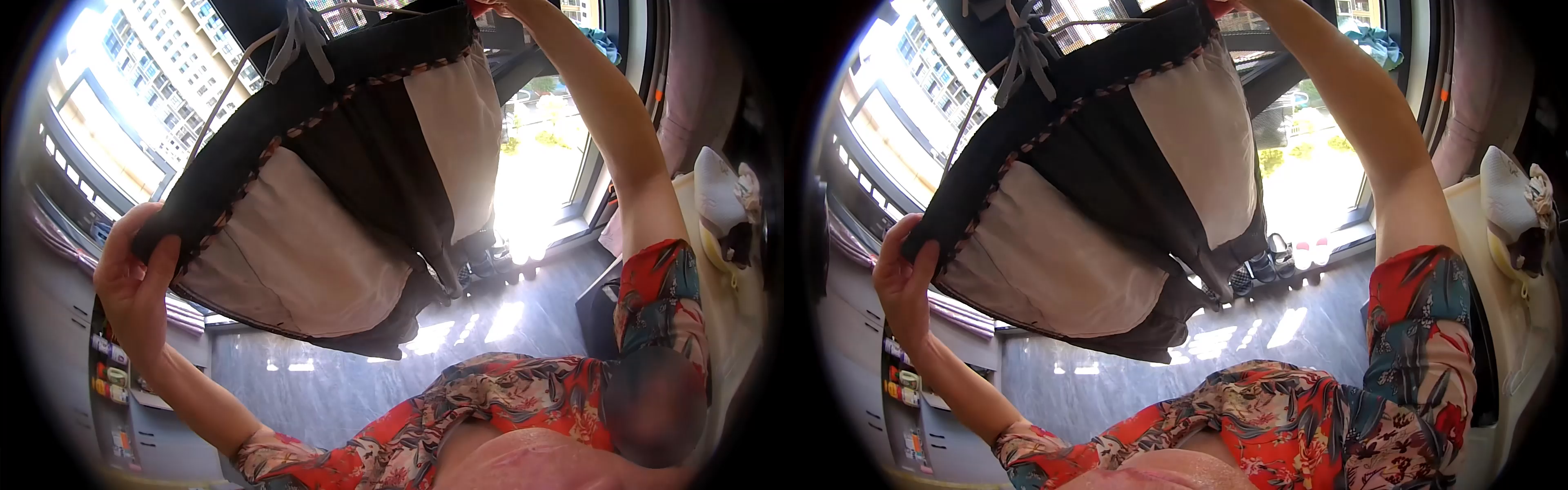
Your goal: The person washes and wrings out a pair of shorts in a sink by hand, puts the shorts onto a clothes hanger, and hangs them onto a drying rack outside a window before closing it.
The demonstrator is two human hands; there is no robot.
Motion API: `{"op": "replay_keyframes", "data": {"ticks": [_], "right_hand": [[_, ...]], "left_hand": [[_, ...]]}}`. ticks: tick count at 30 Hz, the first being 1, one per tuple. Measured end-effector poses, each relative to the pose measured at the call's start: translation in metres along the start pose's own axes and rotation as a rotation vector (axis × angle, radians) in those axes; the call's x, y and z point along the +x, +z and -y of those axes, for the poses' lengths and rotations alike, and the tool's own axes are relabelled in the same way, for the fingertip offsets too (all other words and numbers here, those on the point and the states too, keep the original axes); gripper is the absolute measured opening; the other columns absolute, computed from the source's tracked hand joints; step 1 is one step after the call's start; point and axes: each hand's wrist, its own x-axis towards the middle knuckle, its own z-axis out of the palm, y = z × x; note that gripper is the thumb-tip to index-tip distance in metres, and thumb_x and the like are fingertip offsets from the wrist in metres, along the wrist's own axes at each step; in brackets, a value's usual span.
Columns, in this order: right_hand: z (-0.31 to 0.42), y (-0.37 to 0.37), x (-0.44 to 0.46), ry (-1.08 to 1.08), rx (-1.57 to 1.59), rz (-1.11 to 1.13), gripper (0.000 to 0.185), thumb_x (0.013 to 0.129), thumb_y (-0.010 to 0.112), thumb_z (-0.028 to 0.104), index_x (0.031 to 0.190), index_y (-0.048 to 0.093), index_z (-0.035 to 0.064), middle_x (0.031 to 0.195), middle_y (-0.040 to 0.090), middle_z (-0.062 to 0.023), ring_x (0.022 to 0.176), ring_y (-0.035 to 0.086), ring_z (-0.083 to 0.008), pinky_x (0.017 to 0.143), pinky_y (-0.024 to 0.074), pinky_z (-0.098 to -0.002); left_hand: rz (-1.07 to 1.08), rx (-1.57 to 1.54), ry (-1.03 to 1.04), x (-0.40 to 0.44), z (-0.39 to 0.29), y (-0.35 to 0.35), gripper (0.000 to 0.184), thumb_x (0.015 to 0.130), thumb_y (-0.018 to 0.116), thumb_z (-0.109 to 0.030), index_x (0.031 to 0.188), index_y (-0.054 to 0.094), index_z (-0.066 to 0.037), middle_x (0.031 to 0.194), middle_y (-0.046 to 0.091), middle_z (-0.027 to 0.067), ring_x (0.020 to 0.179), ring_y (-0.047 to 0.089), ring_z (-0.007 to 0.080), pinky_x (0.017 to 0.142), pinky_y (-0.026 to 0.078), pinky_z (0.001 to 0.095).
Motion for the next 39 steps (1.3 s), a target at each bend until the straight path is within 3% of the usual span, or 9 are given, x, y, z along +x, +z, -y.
{"op": "replay_keyframes", "data": {"ticks": [4, 8, 15, 16, 21, 31, 33, 36, 39], "right_hand": [[0.006, 0.002, -0.012, 0.052, 0.015, 0.161, 0.031, 0.084, 0.063, 0.027, 0.095, 0.064, -0.002, 0.081, 0.065, -0.0121, 0.07, 0.064, -0.0195, 0.06, 0.0537, -0.0293], [-0.032, -0.012, -0.046, -0.076, 0.527, 0.559, 0.06, 0.084, 0.062, 0.038, 0.13, 0.042, 0.0051, 0.124, 0.052, -0.0107, 0.107, 0.054, -0.0175, 0.084, 0.0463, -0.0296], [-0.08, -0.005, -0.054, -0.264, 0.164, 0.311, 0.042, 0.087, 0.06, 0.025, 0.124, 0.053, 0.0057, 0.113, 0.061, -0.0085, 0.098, 0.059, -0.0156, 0.089, 0.0468, -0.0283], [-0.088, 0.003, -0.051, -0.349, 0.307, 0.185, 0.035, 0.086, 0.064, 0.018, 0.117, 0.057, 0.0036, 0.099, 0.064, -0.0029, 0.086, 0.058, -0.0063, 0.072, 0.0476, -0.0199], [-0.094, 0.004, -0.043, -0.104, 0.833, 0.212, 0.025, 0.092, 0.053, 0.02, 0.11, 0.061, 0.0035, 0.096, 0.066, -0.0027, 0.078, 0.062, -0.0086, 0.068, 0.0499, -0.0193], [-0.075, 0.021, -0.037, 0.147, 0.7, 0.108, 0.032, 0.088, 0.06, 0.028, 0.106, 0.061, 0.0019, 0.084, 0.066, -0.0029, 0.07, 0.062, -0.0089, 0.06, 0.0509, -0.022], [-0.089, 0.01, -0.03, 0.021, 0.563, 0.285, 0.035, 0.087, 0.061, 0.035, 0.105, 0.063, 0.005, 0.078, 0.064, -0.0016, 0.064, 0.059, -0.0072, 0.053, 0.0459, -0.0187], [-0.052, 0.005, -0.051, -0.14, -0.137, -0.042, 0.033, 0.09, 0.055, 0.034, 0.104, 0.064, 0.0045, 0.089, 0.065, 0.0007, 0.079, 0.058, -0.0063, 0.059, 0.044, -0.0165], [-0.003, 0.012, -0.067, -0.581, -0.05, -0.365, 0.034, 0.09, 0.054, 0.04, 0.083, 0.064, 0.0085, 0.068, 0.058, 0.0019, 0.061, 0.052, -0.0046, 0.048, 0.0364, -0.0155]], "left_hand": [[-0.034, -0.046, -0.006, -0.004, 0.013, -0.003, 0.028, 0.081, 0.064, -0.001, 0.109, 0.06, -0.001, 0.098, 0.063, 0.0068, 0.091, 0.057, 0.0125, 0.084, 0.044, 0.0249], [-0.066, -0.083, -0.003, -0.006, 0.018, -0.004, 0.029, 0.081, 0.063, -0.001, 0.11, 0.061, -0.001, 0.099, 0.064, 0.0071, 0.093, 0.058, 0.0129, 0.086, 0.044, 0.025], [-0.099, -0.207, -0.054, -0.001, 0.014, -0.002, 0.033, 0.078, 0.061, 0.007, 0.111, 0.058, 0.004, 0.098, 0.063, 0.0088, 0.09, 0.058, 0.0127, 0.084, 0.044, 0.0244], [-0.149, -0.168, -0.037, -0.001, 0.015, -0.001, 0.033, 0.078, 0.061, 0.008, 0.111, 0.058, 0.004, 0.096, 0.062, 0.0074, 0.086, 0.058, 0.0117, 0.08, 0.045, 0.022], [-0.237, -0.24, -0.036, -0.006, 0.015, 0.005, 0.034, 0.074, 0.069, 0.005, 0.107, 0.063, -0.001, 0.093, 0.064, 0.005, 0.079, 0.057, 0.0067, 0.069, 0.046, 0.0183], [-0.426, 0.13, 0.323, -0.015, 0.012, 0.018, 0.037, 0.071, 0.071, 0.007, 0.106, 0.062, 0.0, 0.093, 0.062, 0.0045, 0.087, 0.058, 0.0118, 0.08, 0.046, 0.0234], [-0.441, 0.04, 0.237, -0.018, 0.011, 0.02, 0.041, 0.073, 0.07, 0.005, 0.113, 0.058, 0.0, 0.095, 0.063, 0.0059, 0.088, 0.059, 0.0118, 0.081, 0.046, 0.0236], [-0.361, -0.162, 0.043, -0.021, 0.009, 0.018, 0.041, 0.078, 0.067, 0.0, 0.116, 0.055, 0.002, 0.094, 0.065, 0.009, 0.088, 0.061, 0.0121, 0.083, 0.047, 0.0231], [-0.4, -0.297, -0.067, -0.023, 0.017, 0.012, 0.038, 0.078, 0.068, -0.002, 0.114, 0.056, 0.003, 0.096, 0.065, 0.0101, 0.088, 0.061, 0.0128, 0.082, 0.047, 0.0228]]}}
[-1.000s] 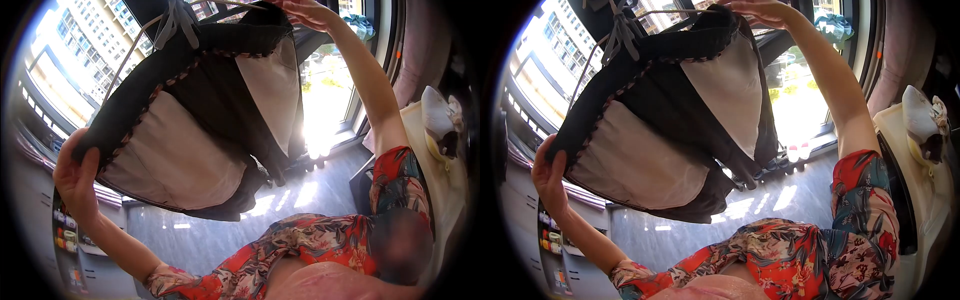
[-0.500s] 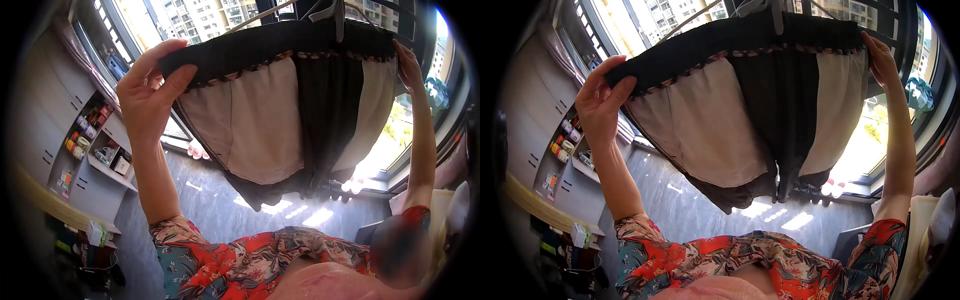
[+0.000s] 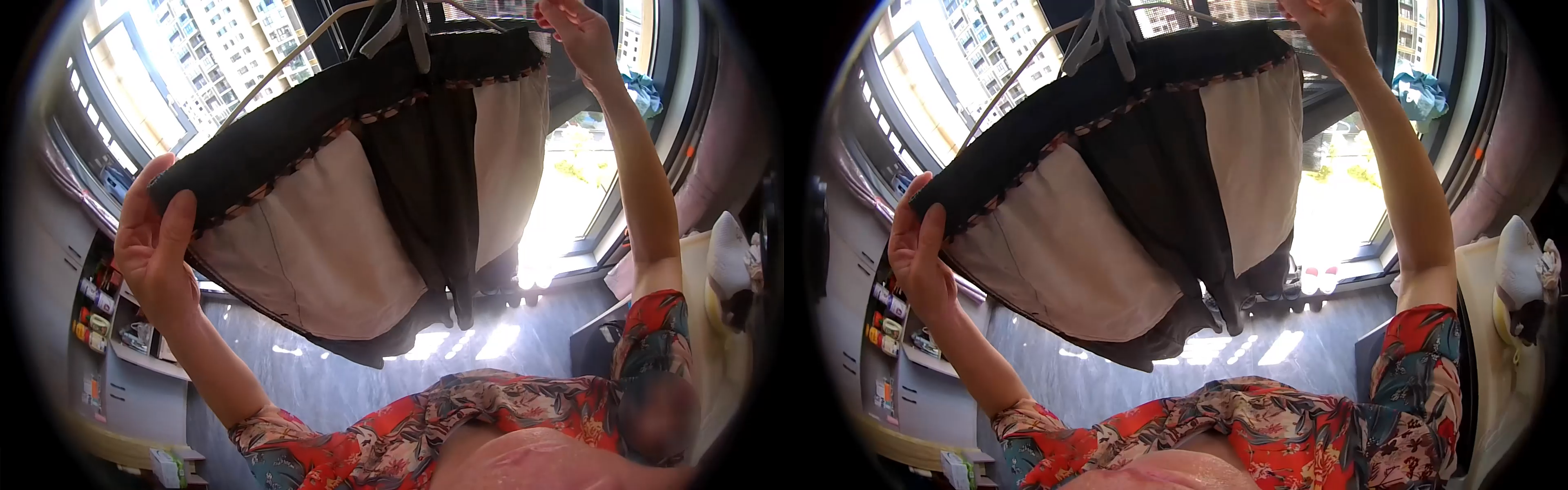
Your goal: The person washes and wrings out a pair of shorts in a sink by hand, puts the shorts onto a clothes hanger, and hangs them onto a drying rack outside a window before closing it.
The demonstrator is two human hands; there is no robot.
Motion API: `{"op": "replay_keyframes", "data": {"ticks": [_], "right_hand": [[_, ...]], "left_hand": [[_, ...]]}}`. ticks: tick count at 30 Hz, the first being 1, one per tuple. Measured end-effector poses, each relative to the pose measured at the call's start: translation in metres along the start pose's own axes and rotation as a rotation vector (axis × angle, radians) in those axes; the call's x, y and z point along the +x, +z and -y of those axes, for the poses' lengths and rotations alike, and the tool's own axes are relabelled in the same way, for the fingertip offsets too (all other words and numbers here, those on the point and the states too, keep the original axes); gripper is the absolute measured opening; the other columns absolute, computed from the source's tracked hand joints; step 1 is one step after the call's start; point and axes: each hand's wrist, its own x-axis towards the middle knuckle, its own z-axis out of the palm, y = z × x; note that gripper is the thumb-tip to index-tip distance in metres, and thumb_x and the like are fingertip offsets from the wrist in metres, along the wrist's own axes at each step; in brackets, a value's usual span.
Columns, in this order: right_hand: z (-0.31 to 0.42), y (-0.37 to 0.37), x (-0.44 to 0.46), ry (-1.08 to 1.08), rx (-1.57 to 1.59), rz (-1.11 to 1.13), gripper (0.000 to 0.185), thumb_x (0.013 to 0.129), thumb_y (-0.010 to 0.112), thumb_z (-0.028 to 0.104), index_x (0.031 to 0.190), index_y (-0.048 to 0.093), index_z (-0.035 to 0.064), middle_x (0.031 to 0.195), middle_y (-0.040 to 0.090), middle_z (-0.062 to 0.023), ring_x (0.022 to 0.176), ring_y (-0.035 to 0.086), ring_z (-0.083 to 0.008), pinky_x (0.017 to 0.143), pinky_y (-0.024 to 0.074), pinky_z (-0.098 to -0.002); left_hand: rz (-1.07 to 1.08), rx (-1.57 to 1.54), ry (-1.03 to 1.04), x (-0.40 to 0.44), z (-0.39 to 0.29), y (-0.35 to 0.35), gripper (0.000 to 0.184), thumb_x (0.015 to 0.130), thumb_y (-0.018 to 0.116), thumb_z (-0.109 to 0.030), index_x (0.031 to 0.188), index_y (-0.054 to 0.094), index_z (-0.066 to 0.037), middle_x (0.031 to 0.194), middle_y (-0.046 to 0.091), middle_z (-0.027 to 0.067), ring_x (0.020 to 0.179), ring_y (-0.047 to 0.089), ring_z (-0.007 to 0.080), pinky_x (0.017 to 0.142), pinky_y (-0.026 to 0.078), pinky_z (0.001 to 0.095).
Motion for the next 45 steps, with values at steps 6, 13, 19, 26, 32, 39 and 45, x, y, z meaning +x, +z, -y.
{"op": "replay_keyframes", "data": {"ticks": [6, 13, 19, 26, 32, 39, 45], "right_hand": [[0.107, 0.034, 0.016, 0.22, 0.226, 0.575, 0.047, 0.091, 0.051, 0.044, 0.082, 0.066, 0.0009, 0.073, 0.062, -0.0033, 0.068, 0.054, -0.0083, 0.063, 0.0438, -0.0237], [0.124, 0.034, 0.02, 0.45, 0.278, 0.407, 0.047, 0.086, 0.057, 0.05, 0.078, 0.067, 0.0051, 0.061, 0.054, 0.0023, 0.047, 0.039, -0.0029, 0.043, 0.0287, -0.0187], [0.114, 0.033, 0.041, 0.456, 0.188, 0.258, 0.047, 0.084, 0.057, 0.052, 0.072, 0.063, 0.0071, 0.052, 0.046, 0.0043, 0.043, 0.036, -0.0029, 0.039, 0.0243, -0.0212], [0.061, -0.01, -0.019, 0.733, 0.133, 0.279, 0.044, 0.084, 0.058, 0.051, 0.071, 0.059, 0.0093, 0.055, 0.046, 0.0045, 0.042, 0.035, -0.0033, 0.039, 0.0248, -0.0202], [0.1, -0.047, -0.152, 0.851, 0.322, 0.355, 0.038, 0.086, 0.06, 0.044, 0.073, 0.059, 0.0081, 0.057, 0.043, 0.0068, 0.048, 0.033, -0.0007, 0.042, 0.0222, -0.0171], [0.163, -0.046, -0.3, 1.006, 0.303, 0.563, 0.036, 0.076, 0.072, 0.037, 0.087, 0.061, 0.0046, 0.065, 0.051, 0.0043, 0.055, 0.042, -0.0015, 0.049, 0.032, -0.0155], [0.209, -0.075, -0.336, 1.236, 0.469, 1.148, 0.044, 0.071, 0.074, 0.013, 0.112, 0.061, 0.0049, 0.088, 0.063, -0.003, 0.068, 0.054, -0.0062, 0.059, 0.0407, -0.0176]], "left_hand": [[0.062, -0.12, -0.129, 0.003, 0.015, -0.008, 0.03, 0.08, 0.07, -0.016, 0.102, 0.063, 0.003, 0.09, 0.068, 0.0091, 0.078, 0.063, 0.0118, 0.075, 0.047, 0.0204], [0.107, -0.225, -0.035, 0.006, 0.017, 0.012, 0.024, 0.081, 0.07, -0.013, 0.098, 0.065, 0.003, 0.082, 0.066, 0.0066, 0.07, 0.059, 0.0075, 0.066, 0.045, 0.0172], [0.16, -0.284, -0.042, 0.054, 0.02, 0.034, 0.021, 0.08, 0.069, -0.013, 0.093, 0.065, 0.003, 0.079, 0.065, 0.0051, 0.067, 0.058, 0.0079, 0.061, 0.045, 0.0184], [0.403, -0.303, -0.002, 0.055, 0.054, 0.08, 0.019, 0.078, 0.069, -0.01, 0.092, 0.066, 0.002, 0.075, 0.065, 0.0025, 0.066, 0.056, 0.0053, 0.061, 0.044, 0.0182], [0.569, -0.275, -0.188, -0.047, 0.094, 0.067, 0.014, 0.075, 0.066, 0.0, 0.088, 0.064, 0.001, 0.074, 0.059, -0.0009, 0.065, 0.052, 0.0044, 0.059, 0.041, 0.0178], [0.672, -0.03, -0.301, -0.188, 0.131, 0.026, 0.017, 0.068, 0.069, 0.001, 0.083, 0.063, -0.001, 0.08, 0.059, 0.0049, 0.071, 0.053, 0.012, 0.061, 0.041, 0.0236], [0.665, 0.209, -0.365, -0.279, 0.113, 0.007, 0.024, 0.065, 0.07, 0.006, 0.086, 0.06, -0.002, 0.087, 0.059, 0.0069, 0.074, 0.055, 0.0152, 0.065, 0.045, 0.0251]]}}
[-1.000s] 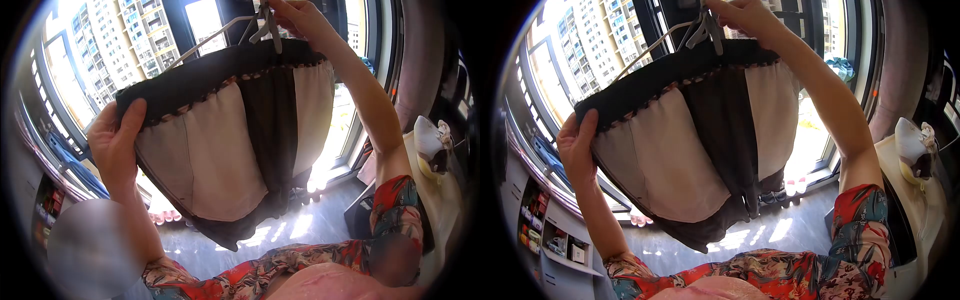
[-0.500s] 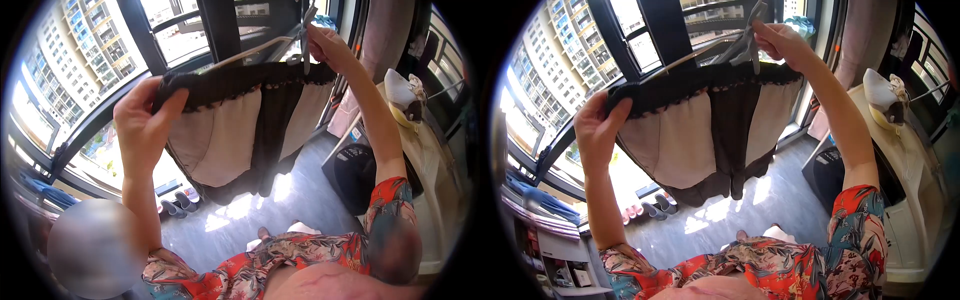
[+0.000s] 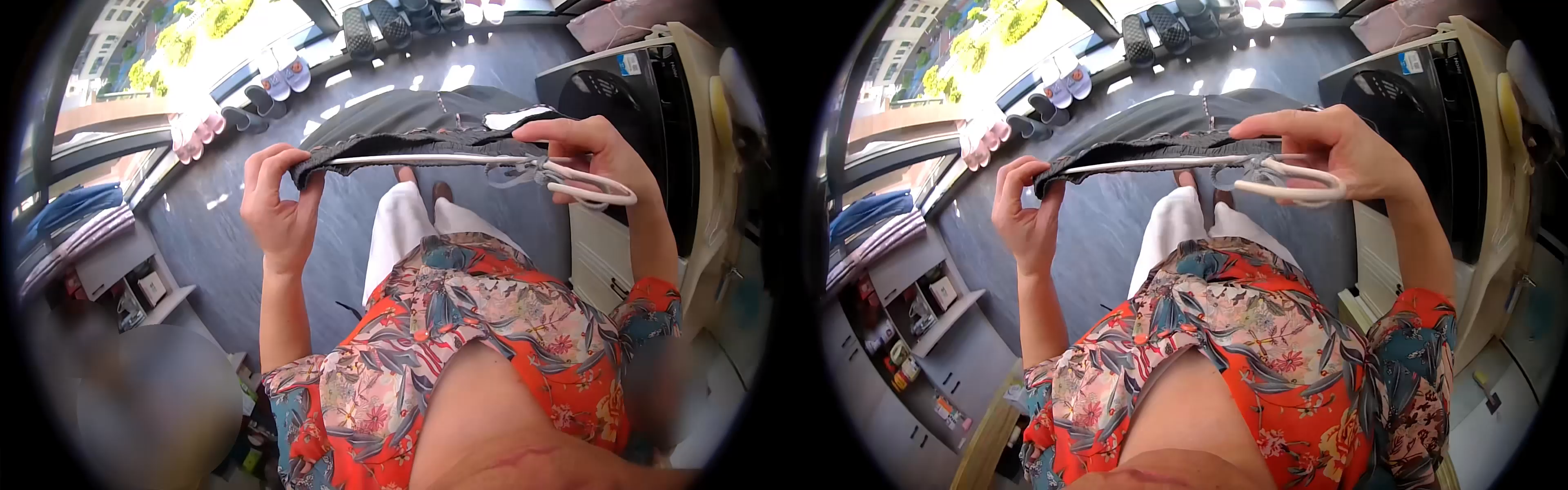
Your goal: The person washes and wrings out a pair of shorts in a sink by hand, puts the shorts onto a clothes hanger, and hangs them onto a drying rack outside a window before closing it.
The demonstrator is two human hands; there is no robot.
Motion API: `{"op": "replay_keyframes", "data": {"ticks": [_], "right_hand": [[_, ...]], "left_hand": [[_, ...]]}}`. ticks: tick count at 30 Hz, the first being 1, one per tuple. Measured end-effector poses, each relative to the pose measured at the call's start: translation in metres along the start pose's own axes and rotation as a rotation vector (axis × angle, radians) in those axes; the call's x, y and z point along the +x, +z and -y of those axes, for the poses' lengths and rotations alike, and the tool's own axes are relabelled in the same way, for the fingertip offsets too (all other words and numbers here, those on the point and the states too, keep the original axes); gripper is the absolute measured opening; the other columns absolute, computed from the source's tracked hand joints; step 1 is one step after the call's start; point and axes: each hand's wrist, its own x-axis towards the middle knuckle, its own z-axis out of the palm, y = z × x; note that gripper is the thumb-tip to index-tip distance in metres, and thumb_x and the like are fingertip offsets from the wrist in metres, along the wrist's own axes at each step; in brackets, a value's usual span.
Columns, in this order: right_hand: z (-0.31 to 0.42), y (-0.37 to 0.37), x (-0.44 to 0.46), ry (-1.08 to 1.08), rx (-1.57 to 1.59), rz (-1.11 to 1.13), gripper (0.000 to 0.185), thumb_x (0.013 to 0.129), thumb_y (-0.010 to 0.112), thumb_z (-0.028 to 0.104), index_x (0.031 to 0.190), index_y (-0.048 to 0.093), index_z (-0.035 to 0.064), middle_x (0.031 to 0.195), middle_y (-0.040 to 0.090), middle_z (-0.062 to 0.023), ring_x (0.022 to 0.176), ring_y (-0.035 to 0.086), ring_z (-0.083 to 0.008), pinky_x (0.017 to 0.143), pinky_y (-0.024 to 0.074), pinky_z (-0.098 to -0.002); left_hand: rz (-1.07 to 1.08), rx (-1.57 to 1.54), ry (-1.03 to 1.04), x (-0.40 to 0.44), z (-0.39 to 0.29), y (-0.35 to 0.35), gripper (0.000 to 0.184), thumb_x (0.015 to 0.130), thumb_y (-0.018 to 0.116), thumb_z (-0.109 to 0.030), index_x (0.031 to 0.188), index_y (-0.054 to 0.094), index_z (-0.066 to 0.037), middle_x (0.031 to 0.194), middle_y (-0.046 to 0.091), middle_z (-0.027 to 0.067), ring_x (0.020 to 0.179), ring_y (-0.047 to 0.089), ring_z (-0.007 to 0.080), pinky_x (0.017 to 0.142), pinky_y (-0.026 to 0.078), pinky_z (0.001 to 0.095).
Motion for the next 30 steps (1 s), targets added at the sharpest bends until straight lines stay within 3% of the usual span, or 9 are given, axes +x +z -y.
{"op": "replay_keyframes", "data": {"ticks": [5, 9, 10, 13, 14, 19, 20, 26, 30], "right_hand": [[-0.03, 0.026, -0.004, -0.139, 0.008, 0.116, 0.041, 0.074, 0.073, 0.019, 0.109, 0.062, 0.0008, 0.092, 0.068, -0.0091, 0.076, 0.061, -0.0114, 0.067, 0.0474, -0.0209], [-0.038, 0.035, -0.005, 0.128, 0.131, 0.138, 0.038, 0.075, 0.072, 0.026, 0.104, 0.065, 0.0009, 0.09, 0.068, -0.0094, 0.076, 0.063, -0.0133, 0.068, 0.0487, -0.0221], [-0.035, 0.039, -0.001, 0.065, 0.225, 0.139, 0.039, 0.077, 0.071, 0.029, 0.103, 0.065, 0.0006, 0.084, 0.067, -0.007, 0.069, 0.06, -0.0099, 0.06, 0.0463, -0.02], [-0.037, 0.059, 0.007, -0.076, 0.122, -0.012, 0.035, 0.075, 0.071, 0.024, 0.099, 0.066, -0.0009, 0.071, 0.063, -0.004, 0.059, 0.053, -0.0064, 0.054, 0.0408, -0.0187], [-0.032, 0.06, 0.01, -0.054, 0.121, 0.032, 0.033, 0.081, 0.068, 0.027, 0.102, 0.066, 0.0014, 0.085, 0.067, -0.0058, 0.069, 0.056, -0.0048, 0.059, 0.0436, -0.0171], [-0.005, 0.097, 0.04, 0.108, 0.179, -0.04, 0.021, 0.084, 0.064, 0.015, 0.098, 0.065, -0.0008, 0.09, 0.065, -0.0059, 0.075, 0.056, -0.0074, 0.065, 0.0466, -0.021], [-0.009, 0.029, -0.01, 0.121, 0.164, -0.021, 0.021, 0.085, 0.063, 0.015, 0.098, 0.065, -0.0008, 0.091, 0.065, -0.0056, 0.076, 0.056, -0.0074, 0.066, 0.0471, -0.0211], [0.043, -0.001, -0.024, 0.073, 0.085, -0.096, 0.029, 0.083, 0.065, 0.024, 0.098, 0.065, -0.0012, 0.069, 0.059, 0.0018, 0.058, 0.043, -0.0022, 0.052, 0.0313, -0.0167], [0.067, -0.016, -0.026, -0.102, 0.094, -0.061, 0.022, 0.085, 0.062, 0.012, 0.102, 0.065, -0.0022, 0.086, 0.067, -0.0045, 0.076, 0.059, -0.0084, 0.067, 0.047, -0.0203]], "left_hand": [[0.147, -0.056, -0.201, -0.038, 0.007, 0.012, 0.024, 0.063, 0.069, 0.005, 0.084, 0.06, -0.002, 0.088, 0.059, 0.0058, 0.076, 0.055, 0.016, 0.068, 0.045, 0.026], [0.49, -0.216, -0.318, -0.05, 0.009, -0.011, 0.035, 0.065, 0.073, -0.003, 0.099, 0.062, -0.001, 0.093, 0.058, 0.0045, 0.083, 0.053, 0.0127, 0.072, 0.043, 0.0242], [0.554, -0.243, -0.35, -0.055, 0.015, -0.016, 0.039, 0.066, 0.074, -0.006, 0.104, 0.063, -0.001, 0.095, 0.057, 0.0047, 0.086, 0.053, 0.0128, 0.073, 0.043, 0.0245], [0.556, -0.319, -0.437, -0.063, 0.031, -0.028, 0.034, 0.065, 0.073, -0.008, 0.098, 0.066, -0.003, 0.091, 0.058, 0.0059, 0.081, 0.055, 0.0146, 0.073, 0.045, 0.0261], [0.529, -0.341, -0.454, -0.064, 0.033, -0.033, 0.028, 0.067, 0.073, -0.007, 0.094, 0.067, -0.002, 0.089, 0.059, 0.0053, 0.081, 0.055, 0.0136, 0.071, 0.046, 0.026], [0.38, -0.383, -0.393, -0.078, 0.067, -0.076, 0.022, 0.068, 0.073, -0.006, 0.089, 0.067, -0.003, 0.088, 0.06, 0.0053, 0.082, 0.056, 0.014, 0.07, 0.047, 0.0268], [0.353, -0.347, -0.353, -0.054, -0.004, -0.041, 0.021, 0.068, 0.073, -0.006, 0.088, 0.067, -0.003, 0.088, 0.06, 0.0055, 0.082, 0.056, 0.0146, 0.069, 0.047, 0.0271], [0.195, -0.27, -0.093, -0.027, -0.046, -0.053, 0.027, 0.067, 0.074, -0.005, 0.092, 0.066, -0.003, 0.091, 0.061, 0.0077, 0.085, 0.058, 0.019, 0.072, 0.047, 0.0287], [0.142, -0.268, -0.127, -0.018, -0.063, -0.064, 0.027, 0.068, 0.073, -0.001, 0.094, 0.064, 0.0, 0.094, 0.06, 0.0068, 0.083, 0.056, 0.0143, 0.076, 0.044, 0.0257]]}}
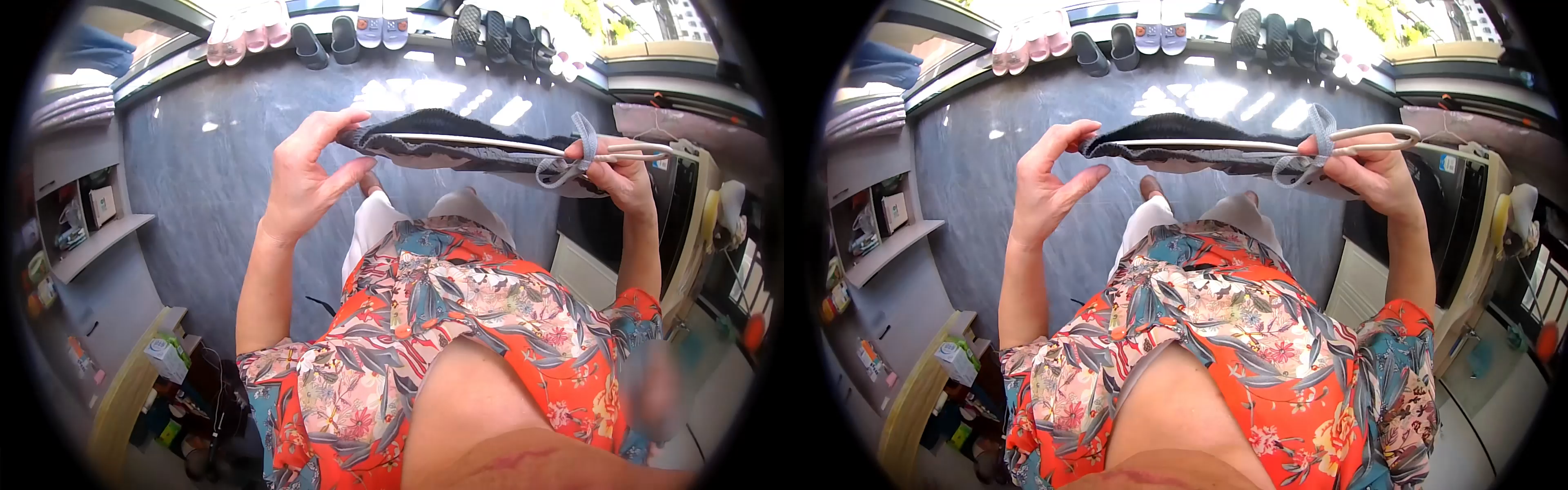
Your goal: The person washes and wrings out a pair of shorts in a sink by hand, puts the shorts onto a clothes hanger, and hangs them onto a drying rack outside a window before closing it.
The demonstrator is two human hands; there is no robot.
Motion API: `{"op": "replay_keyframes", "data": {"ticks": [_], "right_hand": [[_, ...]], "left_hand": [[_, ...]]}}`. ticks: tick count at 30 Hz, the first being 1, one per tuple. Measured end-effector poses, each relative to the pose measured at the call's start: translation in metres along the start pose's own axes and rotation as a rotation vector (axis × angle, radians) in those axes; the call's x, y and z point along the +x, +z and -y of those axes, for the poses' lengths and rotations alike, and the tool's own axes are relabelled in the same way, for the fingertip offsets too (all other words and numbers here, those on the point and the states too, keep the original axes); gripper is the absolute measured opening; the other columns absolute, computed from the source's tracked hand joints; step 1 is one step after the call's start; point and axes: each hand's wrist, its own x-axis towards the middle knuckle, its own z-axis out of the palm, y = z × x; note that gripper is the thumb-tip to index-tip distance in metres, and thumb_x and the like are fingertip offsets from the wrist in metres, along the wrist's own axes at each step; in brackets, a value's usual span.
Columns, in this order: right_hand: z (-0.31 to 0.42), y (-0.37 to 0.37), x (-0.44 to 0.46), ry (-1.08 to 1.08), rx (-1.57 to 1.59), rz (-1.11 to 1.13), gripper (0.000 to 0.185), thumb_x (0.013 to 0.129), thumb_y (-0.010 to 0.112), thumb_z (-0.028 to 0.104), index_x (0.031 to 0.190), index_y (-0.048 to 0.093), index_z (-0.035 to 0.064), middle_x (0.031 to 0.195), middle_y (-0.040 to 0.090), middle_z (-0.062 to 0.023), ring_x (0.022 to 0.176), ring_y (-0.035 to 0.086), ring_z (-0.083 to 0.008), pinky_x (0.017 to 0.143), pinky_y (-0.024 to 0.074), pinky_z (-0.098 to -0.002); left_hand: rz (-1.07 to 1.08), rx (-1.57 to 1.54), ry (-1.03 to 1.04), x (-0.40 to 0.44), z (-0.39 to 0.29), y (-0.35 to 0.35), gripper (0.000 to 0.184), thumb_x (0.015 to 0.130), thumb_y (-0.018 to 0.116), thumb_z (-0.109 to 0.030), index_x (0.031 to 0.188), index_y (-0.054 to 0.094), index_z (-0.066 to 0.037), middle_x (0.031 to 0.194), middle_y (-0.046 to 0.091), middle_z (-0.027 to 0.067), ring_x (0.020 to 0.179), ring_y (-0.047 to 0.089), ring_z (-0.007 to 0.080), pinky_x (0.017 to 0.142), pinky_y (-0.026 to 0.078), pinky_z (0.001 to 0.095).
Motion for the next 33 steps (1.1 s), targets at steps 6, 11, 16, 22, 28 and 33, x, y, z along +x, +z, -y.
{"op": "replay_keyframes", "data": {"ticks": [6, 11, 16, 22, 28, 33], "right_hand": [[0.025, -0.013, 0.013, -0.035, -0.043, -0.1, 0.029, 0.087, 0.061, 0.021, 0.103, 0.064, -0.0029, 0.065, 0.056, 0.0021, 0.056, 0.047, -0.0027, 0.051, 0.0344, -0.0165], [0.033, -0.029, 0.017, -0.115, 0.013, -0.127, 0.034, 0.088, 0.06, 0.025, 0.105, 0.061, -0.0036, 0.055, 0.044, 0.0071, 0.045, 0.033, -0.0001, 0.043, 0.0216, -0.0159], [0.013, -0.042, 0.028, -0.204, 0.062, -0.109, 0.031, 0.089, 0.058, 0.026, 0.102, 0.06, -0.0028, 0.057, 0.043, 0.0051, 0.043, 0.027, -0.0011, 0.04, 0.0187, -0.0177], [0.035, -0.056, 0.066, -0.223, 0.039, -0.053, 0.032, 0.092, 0.053, 0.025, 0.105, 0.059, -0.0038, 0.05, 0.036, 0.0087, 0.042, 0.027, -0.0003, 0.04, 0.0179, -0.0174], [0.022, -0.063, 0.06, -0.261, 0.115, -0.106, 0.033, 0.092, 0.054, 0.025, 0.106, 0.059, -0.0041, 0.051, 0.034, 0.0093, 0.042, 0.026, -0.0008, 0.04, 0.0178, -0.0178], [0.008, -0.055, 0.055, -0.298, 0.229, -0.114, 0.033, 0.094, 0.049, 0.024, 0.11, 0.056, -0.0047, 0.052, 0.031, 0.0083, 0.044, 0.025, -0.0016, 0.04, 0.0182, -0.0183]], "left_hand": [[-0.139, -0.207, 0.104, 0.023, 0.016, -0.023, 0.027, 0.071, 0.073, -0.003, 0.096, 0.066, -0.004, 0.084, 0.061, 0.0015, 0.076, 0.055, 0.0088, 0.066, 0.046, 0.0235], [-0.131, -0.58, 0.045, 0.035, 0.017, -0.03, 0.025, 0.077, 0.07, -0.005, 0.101, 0.065, -0.004, 0.086, 0.063, 0.0003, 0.077, 0.057, 0.0077, 0.068, 0.049, 0.0209], [-0.143, -0.669, -0.046, 0.014, 0.015, -0.026, 0.026, 0.079, 0.066, 0.001, 0.105, 0.063, -0.001, 0.092, 0.065, 0.0041, 0.081, 0.06, 0.0087, 0.073, 0.05, 0.0219], [-0.272, -0.753, -0.033, 0.01, 0.028, -0.035, 0.02, 0.081, 0.064, 0.0, 0.101, 0.065, 0.001, 0.09, 0.066, 0.0045, 0.082, 0.059, 0.0087, 0.076, 0.05, 0.0222], [-0.226, -0.691, -0.007, 0.024, 0.026, -0.044, 0.02, 0.081, 0.064, 0.0, 0.101, 0.065, 0.0, 0.091, 0.066, 0.0032, 0.082, 0.059, 0.0083, 0.076, 0.049, 0.0213], [-0.133, -0.633, -0.079, 0.037, 0.031, -0.042, 0.023, 0.078, 0.066, -0.001, 0.102, 0.064, -0.001, 0.091, 0.065, 0.0016, 0.08, 0.058, 0.0078, 0.075, 0.048, 0.0221]]}}
